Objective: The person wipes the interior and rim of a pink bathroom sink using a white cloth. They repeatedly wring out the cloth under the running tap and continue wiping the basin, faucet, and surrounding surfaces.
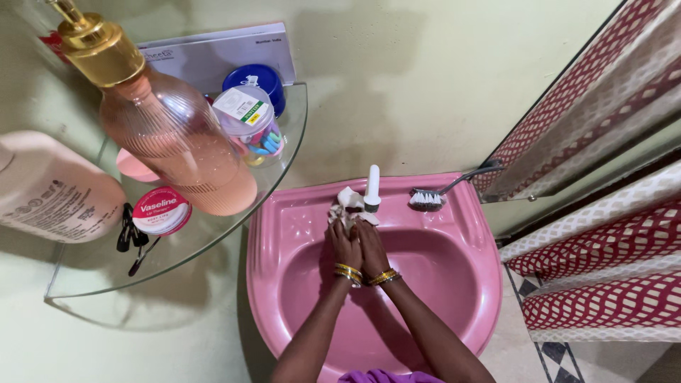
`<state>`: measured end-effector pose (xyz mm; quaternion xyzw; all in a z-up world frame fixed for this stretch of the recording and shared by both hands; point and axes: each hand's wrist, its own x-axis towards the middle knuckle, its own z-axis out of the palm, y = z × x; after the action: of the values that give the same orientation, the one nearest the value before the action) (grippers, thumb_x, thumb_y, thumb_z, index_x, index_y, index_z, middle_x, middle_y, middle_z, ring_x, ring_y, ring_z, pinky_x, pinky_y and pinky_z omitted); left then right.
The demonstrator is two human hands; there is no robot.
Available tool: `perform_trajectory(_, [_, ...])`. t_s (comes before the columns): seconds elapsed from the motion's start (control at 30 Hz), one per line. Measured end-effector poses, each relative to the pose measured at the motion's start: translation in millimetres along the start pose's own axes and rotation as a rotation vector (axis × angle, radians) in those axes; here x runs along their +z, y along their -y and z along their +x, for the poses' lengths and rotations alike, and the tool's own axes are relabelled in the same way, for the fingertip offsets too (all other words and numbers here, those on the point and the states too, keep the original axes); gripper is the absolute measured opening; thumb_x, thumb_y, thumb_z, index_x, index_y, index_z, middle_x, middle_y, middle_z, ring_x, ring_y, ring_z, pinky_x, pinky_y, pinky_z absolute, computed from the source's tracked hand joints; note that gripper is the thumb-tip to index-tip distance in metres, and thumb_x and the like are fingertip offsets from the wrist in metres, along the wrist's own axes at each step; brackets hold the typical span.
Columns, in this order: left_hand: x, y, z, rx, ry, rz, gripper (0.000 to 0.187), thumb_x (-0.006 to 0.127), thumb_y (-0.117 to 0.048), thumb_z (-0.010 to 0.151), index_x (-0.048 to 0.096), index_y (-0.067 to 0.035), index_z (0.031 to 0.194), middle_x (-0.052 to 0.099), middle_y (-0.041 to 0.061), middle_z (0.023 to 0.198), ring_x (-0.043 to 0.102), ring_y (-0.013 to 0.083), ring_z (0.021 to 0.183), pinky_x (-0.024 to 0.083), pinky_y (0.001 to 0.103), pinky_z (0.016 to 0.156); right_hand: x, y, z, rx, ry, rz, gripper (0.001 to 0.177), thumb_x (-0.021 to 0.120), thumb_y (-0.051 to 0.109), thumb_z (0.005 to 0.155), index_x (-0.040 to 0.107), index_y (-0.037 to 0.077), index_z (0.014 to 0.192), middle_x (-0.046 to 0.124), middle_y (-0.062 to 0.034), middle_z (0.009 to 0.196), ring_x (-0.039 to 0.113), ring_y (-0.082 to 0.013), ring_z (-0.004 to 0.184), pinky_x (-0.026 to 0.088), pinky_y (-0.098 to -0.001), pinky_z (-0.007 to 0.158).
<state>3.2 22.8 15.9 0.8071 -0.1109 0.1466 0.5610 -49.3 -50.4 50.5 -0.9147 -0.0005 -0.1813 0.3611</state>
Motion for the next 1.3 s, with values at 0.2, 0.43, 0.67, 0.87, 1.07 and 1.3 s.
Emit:
perform_trajectory(0.2, [10, -14, -29, -0.231, -0.029, -0.337, 0.042, 0.068, -0.021, 0.094, 0.054, -0.001, 0.128, 0.06, 0.017, 0.123, 0.061, 0.0309, 0.114, 0.048, 0.044, 0.101, -36, -27, -14, 0.163, -0.184, 0.263, 0.041, 0.067, 0.0, 0.088, 0.063, 0.009, 0.128, 0.065, -0.0133, 0.129, 0.067, -0.0248, 0.12, 0.062, -0.0401, 0.098])
perform_trajectory(0.43, [49, 2, 0, -0.51, -0.035, -0.739, 0.059, 0.069, -0.012, 0.089, 0.051, -0.007, 0.145, 0.06, 0.016, 0.125, 0.058, 0.027, 0.105, 0.051, 0.047, 0.09, -79, -47, 76, 0.209, -0.505, 0.772, 0.044, 0.057, 0.018, 0.102, 0.049, 0.003, 0.143, 0.058, -0.0133, 0.137, 0.059, -0.0229, 0.122, 0.051, -0.0383, 0.105])
perform_trajectory(0.67, [54, 35, -10, -0.181, 0.227, -0.173, 0.072, 0.064, -0.001, 0.088, 0.036, -0.005, 0.154, 0.041, 0.024, 0.154, 0.04, 0.0379, 0.142, 0.035, 0.044, 0.115, -7, -96, 76, -0.137, -0.119, 0.464, 0.069, 0.021, 0.047, 0.116, 0.011, -0.001, 0.164, 0.023, -0.0269, 0.168, 0.022, -0.0398, 0.156, 0.021, -0.0501, 0.125])
perform_trajectory(0.87, [45, 35, -12, 0.009, 0.251, -0.126, 0.064, 0.062, 0.001, 0.094, 0.038, -0.002, 0.153, 0.042, 0.028, 0.154, 0.041, 0.0428, 0.142, 0.04, 0.046, 0.113, -7, -90, 24, -0.026, -0.049, 0.016, 0.086, 0.039, 0.057, 0.103, 0.015, -0.002, 0.161, 0.032, -0.0276, 0.161, 0.034, -0.0434, 0.146, 0.024, -0.0486, 0.12])
perform_trajectory(1.07, [19, 5, -24, -0.334, 0.279, -0.332, 0.042, 0.07, -0.003, 0.086, 0.055, 0.0, 0.125, 0.061, 0.02, 0.126, 0.064, 0.0338, 0.112, 0.055, 0.039, 0.093, -5, -48, -16, 0.224, -0.036, 0.529, 0.068, 0.045, 0.041, 0.106, 0.031, 0.004, 0.161, 0.041, -0.0202, 0.155, 0.042, -0.0312, 0.143, 0.038, -0.044, 0.116])
perform_trajectory(1.3, [-90, -16, 25, -0.041, -0.041, -0.059, 0.043, 0.083, -0.002, 0.074, 0.064, -0.003, 0.112, 0.056, 0.018, 0.132, 0.054, 0.0343, 0.129, 0.05, 0.045, 0.106, 6, 32, 26, 0.343, 0.089, 1.026, 0.059, 0.061, 0.018, 0.102, 0.045, 0.008, 0.158, 0.057, -0.0135, 0.142, 0.041, -0.0252, 0.112, 0.037, -0.0411, 0.092])
